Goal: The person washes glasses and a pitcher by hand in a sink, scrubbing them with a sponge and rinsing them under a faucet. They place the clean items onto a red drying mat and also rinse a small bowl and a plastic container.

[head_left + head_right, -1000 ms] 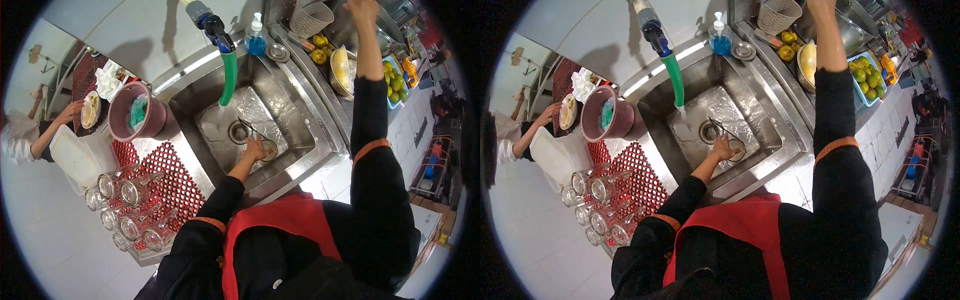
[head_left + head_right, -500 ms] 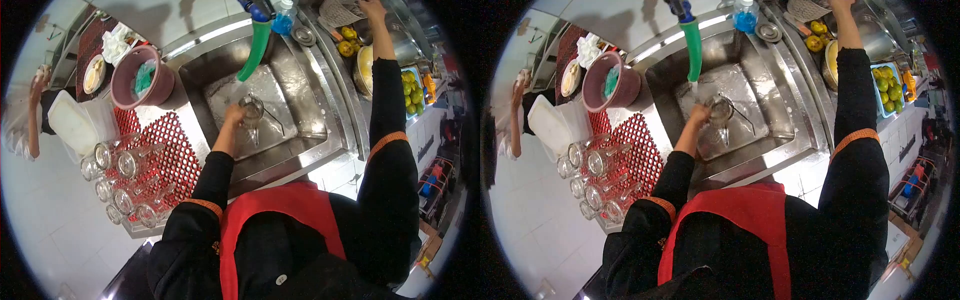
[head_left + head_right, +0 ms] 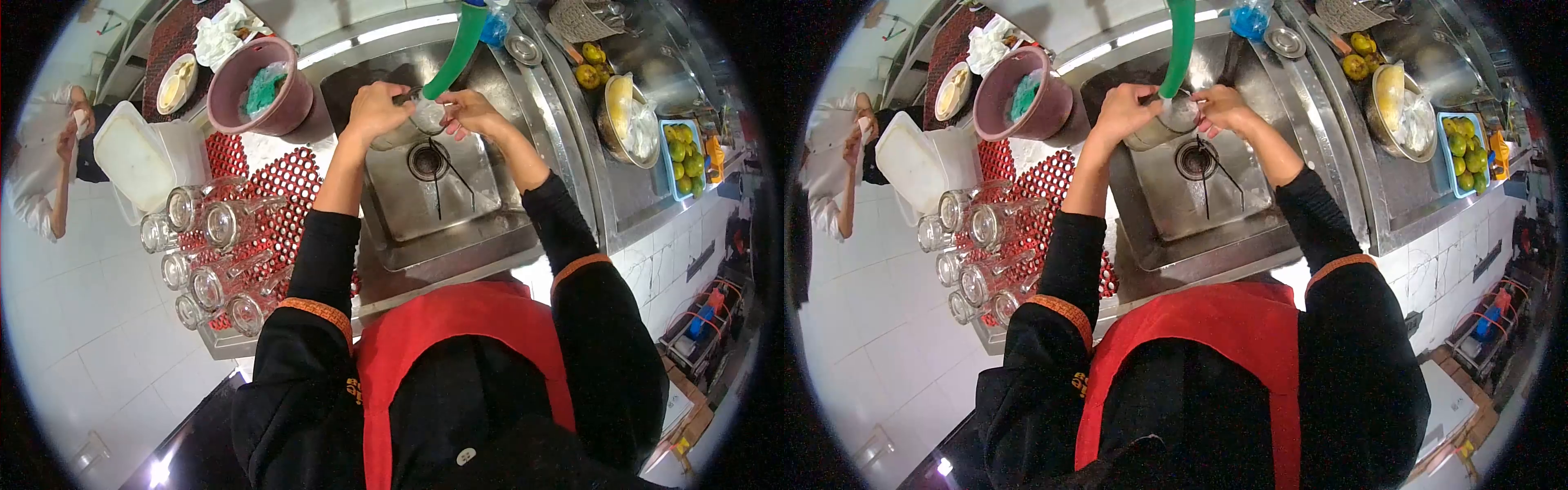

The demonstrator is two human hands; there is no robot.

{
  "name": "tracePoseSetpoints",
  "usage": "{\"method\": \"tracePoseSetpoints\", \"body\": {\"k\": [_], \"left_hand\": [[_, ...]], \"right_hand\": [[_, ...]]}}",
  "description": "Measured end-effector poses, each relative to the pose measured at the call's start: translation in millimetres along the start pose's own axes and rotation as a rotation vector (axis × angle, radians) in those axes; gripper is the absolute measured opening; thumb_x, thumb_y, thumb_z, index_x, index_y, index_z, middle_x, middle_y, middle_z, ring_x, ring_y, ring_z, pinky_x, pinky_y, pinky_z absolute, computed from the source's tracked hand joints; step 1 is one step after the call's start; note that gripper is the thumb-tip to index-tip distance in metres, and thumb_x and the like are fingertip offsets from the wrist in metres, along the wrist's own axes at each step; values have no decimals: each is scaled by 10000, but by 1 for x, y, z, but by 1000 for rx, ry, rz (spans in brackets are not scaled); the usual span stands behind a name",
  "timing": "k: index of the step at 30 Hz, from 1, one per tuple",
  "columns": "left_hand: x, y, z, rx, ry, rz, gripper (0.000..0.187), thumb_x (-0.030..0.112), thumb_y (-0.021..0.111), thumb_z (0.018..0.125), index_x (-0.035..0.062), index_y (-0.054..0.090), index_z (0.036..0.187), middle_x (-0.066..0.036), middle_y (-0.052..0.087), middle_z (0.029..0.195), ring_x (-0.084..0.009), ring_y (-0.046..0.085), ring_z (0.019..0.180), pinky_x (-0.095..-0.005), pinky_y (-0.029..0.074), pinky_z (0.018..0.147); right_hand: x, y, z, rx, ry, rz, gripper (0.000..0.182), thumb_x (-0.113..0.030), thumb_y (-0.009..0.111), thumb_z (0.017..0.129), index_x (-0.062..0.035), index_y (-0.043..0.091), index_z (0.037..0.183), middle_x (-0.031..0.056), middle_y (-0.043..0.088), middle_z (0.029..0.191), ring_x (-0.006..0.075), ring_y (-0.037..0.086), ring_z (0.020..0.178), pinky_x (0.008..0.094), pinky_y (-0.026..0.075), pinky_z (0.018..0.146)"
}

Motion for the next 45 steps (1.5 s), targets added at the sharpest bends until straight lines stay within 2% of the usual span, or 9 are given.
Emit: {"method": "tracePoseSetpoints", "body": {"k": [9, 19, 22, 24, 25, 36, 38, 41, 45], "left_hand": [[37, 72, -14, -179, 250, 455, 284, 344, 571, 700, 67, 633, 688, -164, 602, 722, -283, 600, 728, -368, 476, 645], [107, 77, -48, -506, 292, 559, 203, 203, 571, 662, 35, 635, 755, -171, 603, 834, -290, 591, 813, -358, 472, 707], [90, 28, -41, -319, 218, 315, 302, 215, 586, 628, 41, 622, 873, -187, 596, 844, -303, 586, 805, -367, 472, 699], [49, 9, -33, -106, 212, 58, 413, 210, 618, 583, 43, 596, 960, -174, 608, 803, -254, 611, 714, -330, 477, 639], [13, 15, -26, -85, 176, -196, 415, 147, 627, 572, 46, 588, 972, -98, 611, 710, -135, 570, 595, -258, 447, 555], [-81, 76, -55, 637, -266, -437, 582, 182, 658, 657, 91, 404, 1173, -113, 483, 1075, -221, 531, 816, -325, 452, 695], [-63, 108, -62, 170, -1097, -1464, 527, 395, 551, 758, 104, 408, 1173, -117, 455, 1154, -273, 487, 992, -355, 415, 831], [-34, 100, -45, -30, -535, -1933, 573, 531, 450, 760, 92, 452, 1130, -119, 481, 1137, -284, 496, 984, -406, 409, 840], [-49, 110, -19, 140, -611, -2042, 455, 452, 508, 747, 63, 545, 982, -92, 578, 981, -268, 541, 903, -411, 436, 796]], "right_hand": [[108, 54, 19, -84, 220, 422, 253, -72, 530, 785, 12, 515, 1023, 129, 596, 754, 190, 588, 586, 330, 511, 482], [90, 61, 6, 64, -795, 295, 308, -117, 597, 747, -45, 512, 1034, 95, 606, 798, 170, 594, 621, 293, 506, 498], [66, 55, -4, 95, -1032, 184, 314, -121, 602, 743, -53, 512, 1036, 91, 607, 803, 166, 593, 623, 284, 504, 498], [50, 43, -4, -119, 69, 722, 340, -77, 577, 732, -72, 508, 1065, 89, 609, 816, 165, 595, 616, 269, 498, 490], [34, 33, -3, -45, 132, 362, 309, -40, 542, 719, -44, 532, 1028, 102, 607, 807, 161, 592, 596, 290, 499, 481], [-47, 19, 12, 357, -358, -649, 153, 8, 474, 600, 32, 544, 734, 240, 549, 779, 392, 546, 726, 411, 446, 630], [-50, 20, 7, 404, -405, -619, 125, -4, 477, 602, 32, 535, 707, 249, 537, 754, 408, 531, 735, 431, 426, 655], [-52, 21, 2, 330, -422, -670, 128, -8, 484, 604, 16, 553, 710, 227, 548, 718, 393, 540, 737, 416, 434, 614], [-44, 24, -17, 438, -438, -490, 152, -105, 566, 675, -32, 597, 805, 199, 563, 694, 310, 578, 649, 345, 445, 558]]}}
Point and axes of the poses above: each hand's wrist, its own z-axis towards the middle knuckle, its own y-axis out of the palm, x = y × z, the point moved 4 cm from there along z, towards the middle knuckle
